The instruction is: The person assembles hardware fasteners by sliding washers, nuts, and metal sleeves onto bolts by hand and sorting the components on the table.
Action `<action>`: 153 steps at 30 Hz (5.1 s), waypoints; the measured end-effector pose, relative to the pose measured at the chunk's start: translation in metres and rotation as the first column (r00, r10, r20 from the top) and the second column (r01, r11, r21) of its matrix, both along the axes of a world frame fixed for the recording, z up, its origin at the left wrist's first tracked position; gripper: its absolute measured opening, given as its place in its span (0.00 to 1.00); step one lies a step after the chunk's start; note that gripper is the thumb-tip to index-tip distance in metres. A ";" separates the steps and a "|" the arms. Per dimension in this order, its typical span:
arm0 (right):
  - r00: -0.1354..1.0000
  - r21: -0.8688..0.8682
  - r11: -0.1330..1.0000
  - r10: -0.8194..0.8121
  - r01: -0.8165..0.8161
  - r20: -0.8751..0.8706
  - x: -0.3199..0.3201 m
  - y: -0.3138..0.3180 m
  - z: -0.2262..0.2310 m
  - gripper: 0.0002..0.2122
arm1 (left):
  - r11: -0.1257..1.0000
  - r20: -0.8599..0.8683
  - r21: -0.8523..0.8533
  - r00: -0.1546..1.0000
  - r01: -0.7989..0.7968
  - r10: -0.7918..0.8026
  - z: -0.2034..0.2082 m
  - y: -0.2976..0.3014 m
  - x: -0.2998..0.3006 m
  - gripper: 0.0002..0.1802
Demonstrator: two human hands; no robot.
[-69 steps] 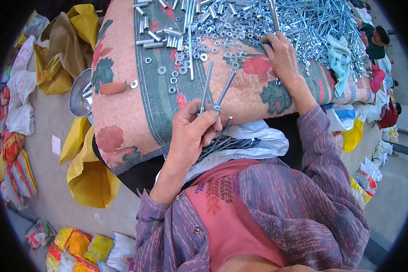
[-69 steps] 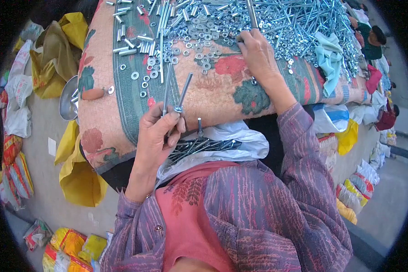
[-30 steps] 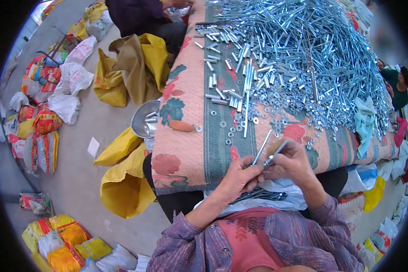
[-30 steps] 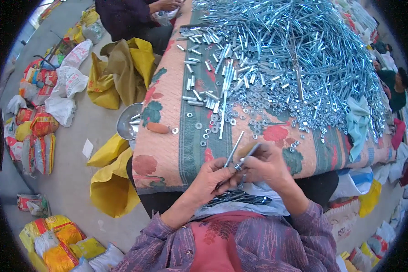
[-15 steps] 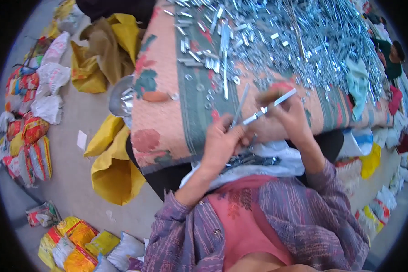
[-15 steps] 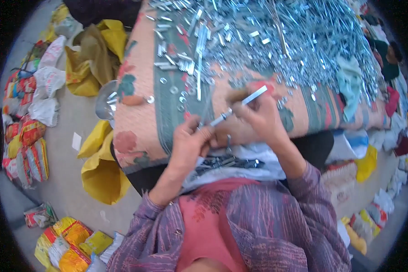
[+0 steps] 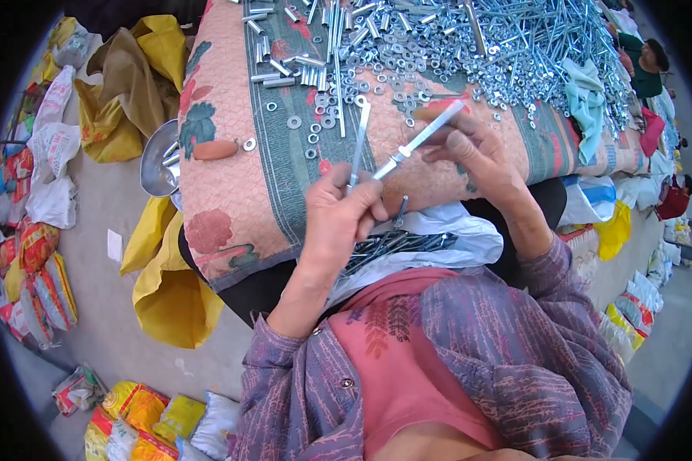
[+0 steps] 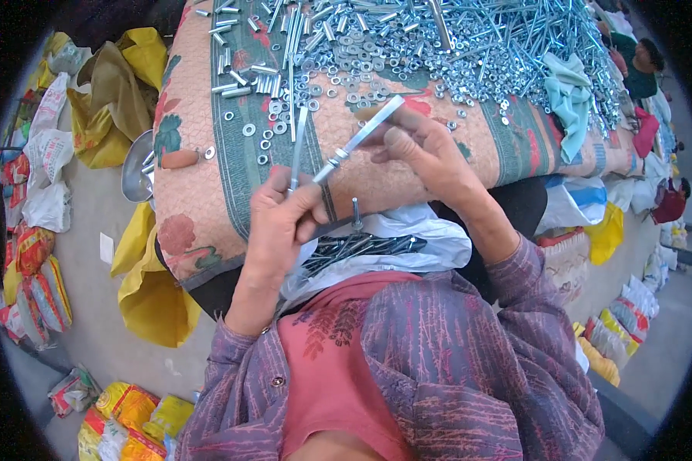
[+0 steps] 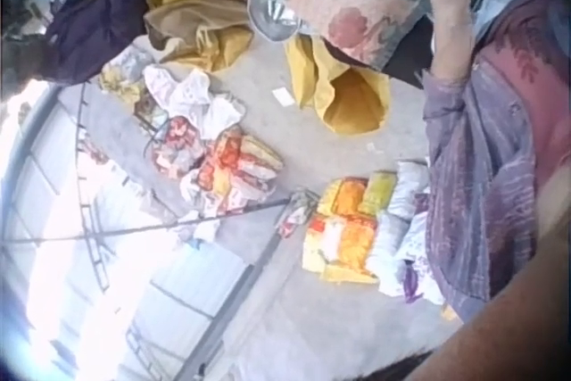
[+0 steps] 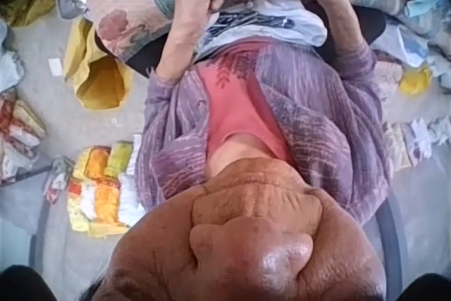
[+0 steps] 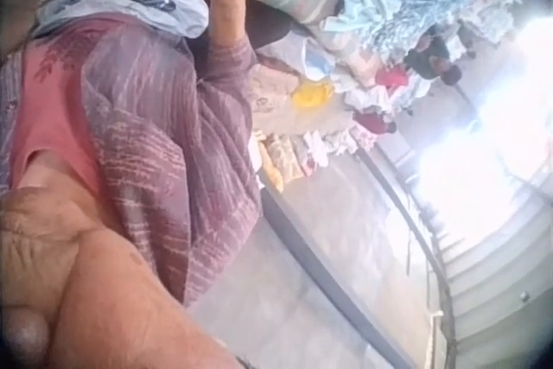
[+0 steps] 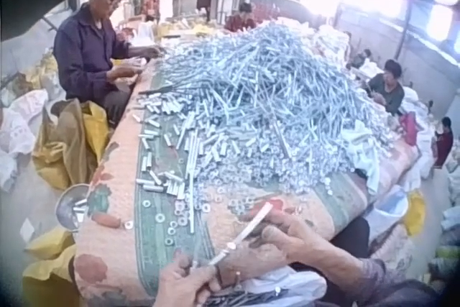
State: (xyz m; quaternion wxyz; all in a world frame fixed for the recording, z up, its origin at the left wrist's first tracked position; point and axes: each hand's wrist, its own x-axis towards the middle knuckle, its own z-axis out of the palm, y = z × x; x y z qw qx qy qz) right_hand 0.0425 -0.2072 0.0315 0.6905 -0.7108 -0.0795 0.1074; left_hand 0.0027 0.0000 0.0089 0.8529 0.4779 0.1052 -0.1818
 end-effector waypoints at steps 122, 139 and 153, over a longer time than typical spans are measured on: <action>0.810 -0.832 0.308 0.237 0.461 0.536 0.064 -0.076 -0.024 0.05 | 0.989 0.083 -0.073 0.989 0.126 -0.120 -0.012 -0.002 -0.010 0.08; 0.988 -0.416 0.908 0.100 -0.043 0.115 0.039 -0.038 0.020 0.05 | 0.971 0.036 0.098 0.975 0.216 -0.221 -0.018 -0.009 -0.010 0.07; 0.949 0.179 0.981 0.122 -0.071 -0.289 -0.020 0.028 -0.003 0.12 | 0.977 -0.048 -0.035 0.976 0.212 -0.214 0.002 -0.007 -0.006 0.15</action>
